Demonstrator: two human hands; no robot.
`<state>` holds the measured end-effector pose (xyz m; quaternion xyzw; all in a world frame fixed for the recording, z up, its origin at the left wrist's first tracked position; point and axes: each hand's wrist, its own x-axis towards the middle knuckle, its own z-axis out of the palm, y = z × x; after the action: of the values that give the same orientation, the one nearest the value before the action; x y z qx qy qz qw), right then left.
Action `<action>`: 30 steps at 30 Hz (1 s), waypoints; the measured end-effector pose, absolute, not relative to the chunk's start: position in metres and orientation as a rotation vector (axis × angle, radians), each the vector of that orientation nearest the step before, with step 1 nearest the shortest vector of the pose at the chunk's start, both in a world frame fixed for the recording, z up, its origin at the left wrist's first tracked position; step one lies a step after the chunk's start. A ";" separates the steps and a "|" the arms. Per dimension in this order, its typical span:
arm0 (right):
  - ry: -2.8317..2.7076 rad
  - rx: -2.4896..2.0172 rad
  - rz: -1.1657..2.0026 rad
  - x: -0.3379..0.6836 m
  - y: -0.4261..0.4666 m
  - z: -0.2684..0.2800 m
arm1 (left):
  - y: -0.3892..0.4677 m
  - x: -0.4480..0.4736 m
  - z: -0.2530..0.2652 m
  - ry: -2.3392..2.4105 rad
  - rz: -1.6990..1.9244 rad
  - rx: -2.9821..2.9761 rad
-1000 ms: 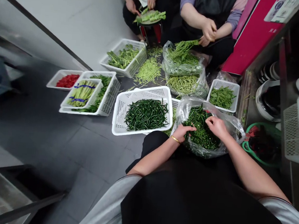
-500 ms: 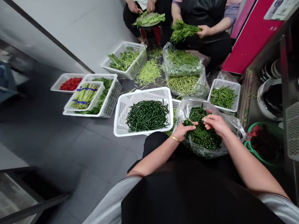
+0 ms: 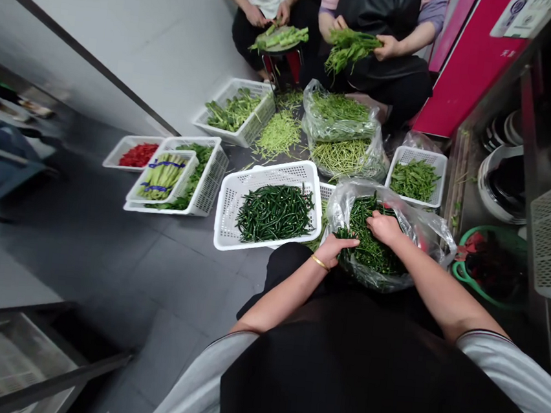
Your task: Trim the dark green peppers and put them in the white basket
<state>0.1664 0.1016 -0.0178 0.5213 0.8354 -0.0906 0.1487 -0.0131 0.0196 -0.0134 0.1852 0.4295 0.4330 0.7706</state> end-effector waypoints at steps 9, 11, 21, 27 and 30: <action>2.675 1.752 -0.521 0.233 0.059 0.009 | 0.028 0.003 -0.017 0.957 0.962 0.439; 2.757 1.809 -0.744 0.229 0.047 0.008 | 0.028 0.007 -0.020 0.945 0.942 0.534; 2.838 1.473 -1.079 0.200 0.034 0.019 | 0.025 0.005 -0.025 0.995 0.881 0.997; 2.332 1.351 -2.139 0.212 0.039 0.021 | 0.022 -0.016 0.021 0.729 0.868 0.948; 2.362 1.683 -1.637 0.217 0.055 0.010 | 0.043 -0.061 0.028 0.972 1.082 0.839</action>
<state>0.2172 0.0548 0.0102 0.5031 0.7061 -0.4894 -0.0942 -0.0615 0.0430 0.0285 0.3720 0.4310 0.4795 0.6678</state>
